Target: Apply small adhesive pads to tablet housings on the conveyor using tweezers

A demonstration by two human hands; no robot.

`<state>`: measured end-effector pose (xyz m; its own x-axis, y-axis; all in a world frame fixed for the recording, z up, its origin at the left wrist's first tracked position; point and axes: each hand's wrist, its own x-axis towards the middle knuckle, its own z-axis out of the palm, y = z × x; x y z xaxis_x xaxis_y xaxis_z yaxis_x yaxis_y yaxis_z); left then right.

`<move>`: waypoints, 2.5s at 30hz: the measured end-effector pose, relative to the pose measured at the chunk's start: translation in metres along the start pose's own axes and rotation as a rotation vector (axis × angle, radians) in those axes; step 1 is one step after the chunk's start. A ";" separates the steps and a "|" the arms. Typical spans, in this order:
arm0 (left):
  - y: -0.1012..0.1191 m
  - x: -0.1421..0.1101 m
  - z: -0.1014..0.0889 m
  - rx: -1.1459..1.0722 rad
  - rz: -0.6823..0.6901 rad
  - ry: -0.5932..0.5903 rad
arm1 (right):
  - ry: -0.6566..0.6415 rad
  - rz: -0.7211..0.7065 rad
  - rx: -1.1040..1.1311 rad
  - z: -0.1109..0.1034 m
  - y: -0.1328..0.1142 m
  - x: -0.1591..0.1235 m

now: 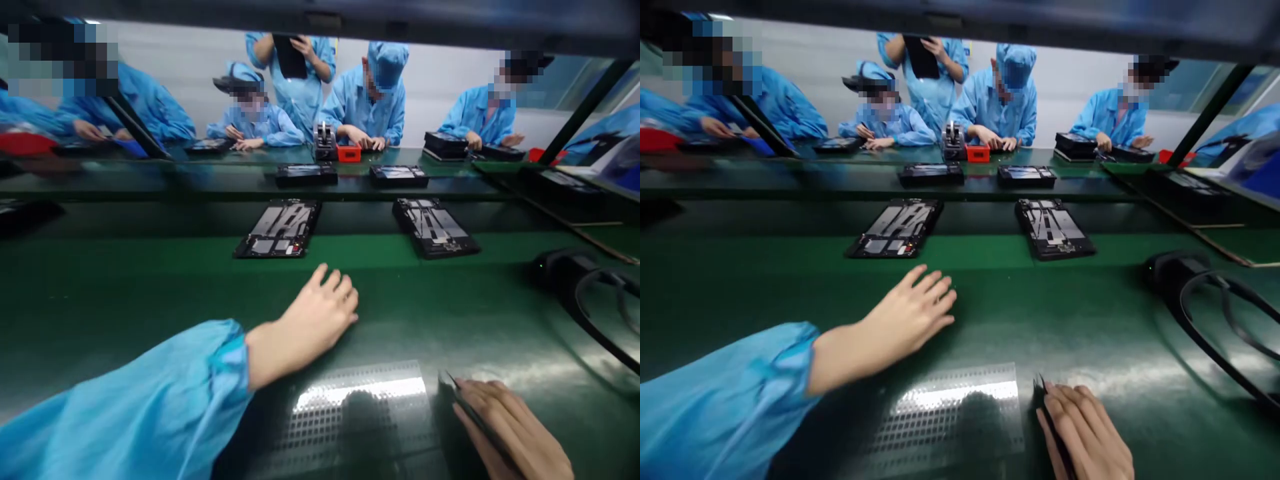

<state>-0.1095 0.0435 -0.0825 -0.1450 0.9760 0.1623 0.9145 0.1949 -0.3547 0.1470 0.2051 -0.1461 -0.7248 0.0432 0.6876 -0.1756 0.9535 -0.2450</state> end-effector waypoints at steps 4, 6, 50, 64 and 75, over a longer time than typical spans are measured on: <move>0.053 -0.040 -0.016 -0.169 0.278 0.075 | 0.111 0.478 0.277 -0.008 -0.032 0.020; 0.069 -0.053 -0.017 -0.261 0.346 0.108 | 0.120 0.803 0.437 -0.006 -0.049 0.029; 0.068 -0.053 -0.029 -0.574 0.216 -0.118 | 0.264 1.324 0.890 -0.016 -0.006 0.063; -0.025 0.079 0.033 -0.634 -0.501 -0.171 | 0.566 1.292 1.014 0.071 0.147 0.180; -0.001 0.108 0.067 -0.531 -0.573 -0.079 | 0.567 1.191 1.130 0.124 0.158 0.189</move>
<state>-0.1511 0.1550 -0.1268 -0.6571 0.7451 0.1140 0.7441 0.6170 0.2560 -0.1000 0.3267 -0.1399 -0.5313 0.8361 -0.1364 -0.2833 -0.3271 -0.9015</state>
